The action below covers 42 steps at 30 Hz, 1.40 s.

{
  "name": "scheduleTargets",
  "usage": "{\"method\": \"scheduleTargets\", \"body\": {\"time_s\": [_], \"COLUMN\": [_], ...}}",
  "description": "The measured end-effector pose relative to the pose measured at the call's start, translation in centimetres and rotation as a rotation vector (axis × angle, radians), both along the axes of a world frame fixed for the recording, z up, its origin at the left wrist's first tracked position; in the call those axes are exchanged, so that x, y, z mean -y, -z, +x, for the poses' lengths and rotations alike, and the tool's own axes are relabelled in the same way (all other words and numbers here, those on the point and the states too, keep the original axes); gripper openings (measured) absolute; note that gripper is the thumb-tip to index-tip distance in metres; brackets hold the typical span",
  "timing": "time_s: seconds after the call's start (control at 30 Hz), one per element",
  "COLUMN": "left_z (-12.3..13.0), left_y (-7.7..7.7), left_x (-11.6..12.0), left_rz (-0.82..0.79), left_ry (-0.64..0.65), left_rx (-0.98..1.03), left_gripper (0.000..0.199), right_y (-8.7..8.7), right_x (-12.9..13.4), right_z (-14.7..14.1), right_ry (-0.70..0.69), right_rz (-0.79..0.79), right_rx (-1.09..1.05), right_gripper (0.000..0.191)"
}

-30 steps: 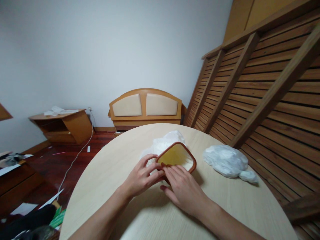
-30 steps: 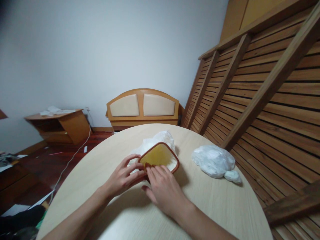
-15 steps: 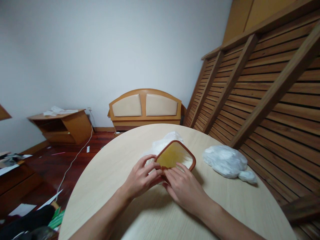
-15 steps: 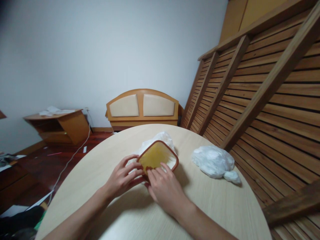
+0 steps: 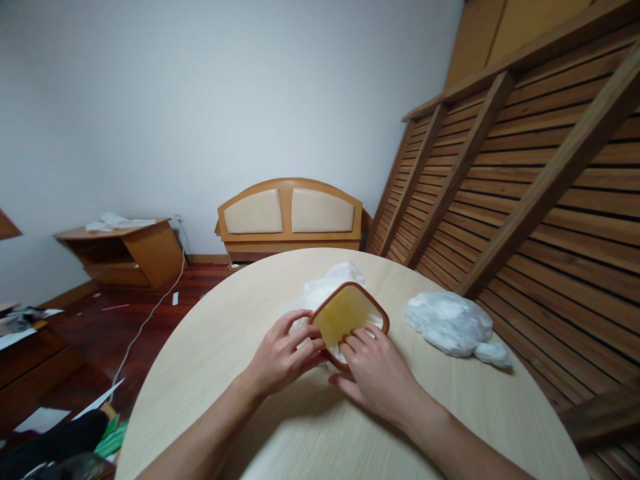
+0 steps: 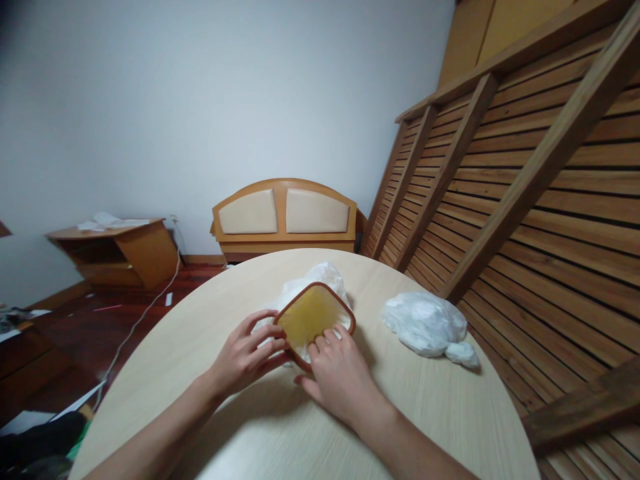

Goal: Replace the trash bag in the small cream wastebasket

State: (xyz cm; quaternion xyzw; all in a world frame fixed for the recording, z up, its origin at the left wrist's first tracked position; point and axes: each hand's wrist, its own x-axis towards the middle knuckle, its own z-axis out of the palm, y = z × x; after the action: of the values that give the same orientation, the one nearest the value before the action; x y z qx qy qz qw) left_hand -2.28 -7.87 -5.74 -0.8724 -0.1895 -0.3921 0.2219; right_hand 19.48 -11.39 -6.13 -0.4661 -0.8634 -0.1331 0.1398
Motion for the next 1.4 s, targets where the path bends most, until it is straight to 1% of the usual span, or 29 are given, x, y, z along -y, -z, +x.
{"method": "scheduleTargets", "body": {"time_s": [0.17,0.27,0.33,0.4,0.5,0.6,0.67,0.73,0.93,1.17,1.3,1.4], "left_z": [0.0,-0.1,-0.2,-0.3,-0.6,-0.8,-0.9,-1.0,-1.1,-1.6,-1.6,-1.4], "left_y": [0.1,0.2,0.3,0.4,0.4,0.3,0.2,0.1,-0.2,-0.2,0.2,0.6], "left_x": [-0.1,-0.3,-0.3,-0.4,-0.7,-1.0,-1.1,-1.2,-1.2,-1.2,-1.4,-1.3], "left_rz": [-0.01,-0.017,-0.027,-0.041,-0.057,-0.082,-0.105,-0.123,-0.197,-0.345,-0.418,-0.48], "left_ry": [-0.002,-0.002,-0.004,-0.013,-0.025,-0.032,-0.026,-0.006,0.071,0.171,0.17,0.144], "left_rx": [0.008,0.008,0.01,0.024,0.058,0.096,0.126,0.152,0.241,0.341,0.394,0.389], "left_gripper": [0.013,0.014,0.015,0.016,0.017,0.018,0.018,0.016,0.022,0.023,0.021,0.025], "right_y": [0.0,-0.2,-0.5,-1.1,-2.2,-2.7,-2.6,-2.3,-1.7,-1.7,-1.5,-1.3], "right_x": [0.0,0.0,0.0,-0.1,-0.5,-1.2,-1.9,-2.5,-3.7,-4.1,-4.1,-3.8], "right_z": [0.1,0.1,0.2,0.5,1.5,2.9,3.8,4.6,5.6,5.7,5.6,5.1], "right_ry": [-0.016,-0.024,-0.038,-0.077,-0.152,-0.226,-0.261,-0.276,-0.344,-0.428,-0.39,-0.336], "right_rz": [0.024,0.016,0.014,0.031,0.121,0.258,0.342,0.394,0.405,0.435,0.428,0.429], "right_rx": [-0.036,-0.047,-0.064,-0.109,-0.205,-0.248,-0.257,-0.273,-0.326,-0.368,-0.426,-0.466], "right_gripper": [0.041,0.038,0.035,0.035,0.043,0.043,0.041,0.038,0.038,0.028,0.025,0.025]}}
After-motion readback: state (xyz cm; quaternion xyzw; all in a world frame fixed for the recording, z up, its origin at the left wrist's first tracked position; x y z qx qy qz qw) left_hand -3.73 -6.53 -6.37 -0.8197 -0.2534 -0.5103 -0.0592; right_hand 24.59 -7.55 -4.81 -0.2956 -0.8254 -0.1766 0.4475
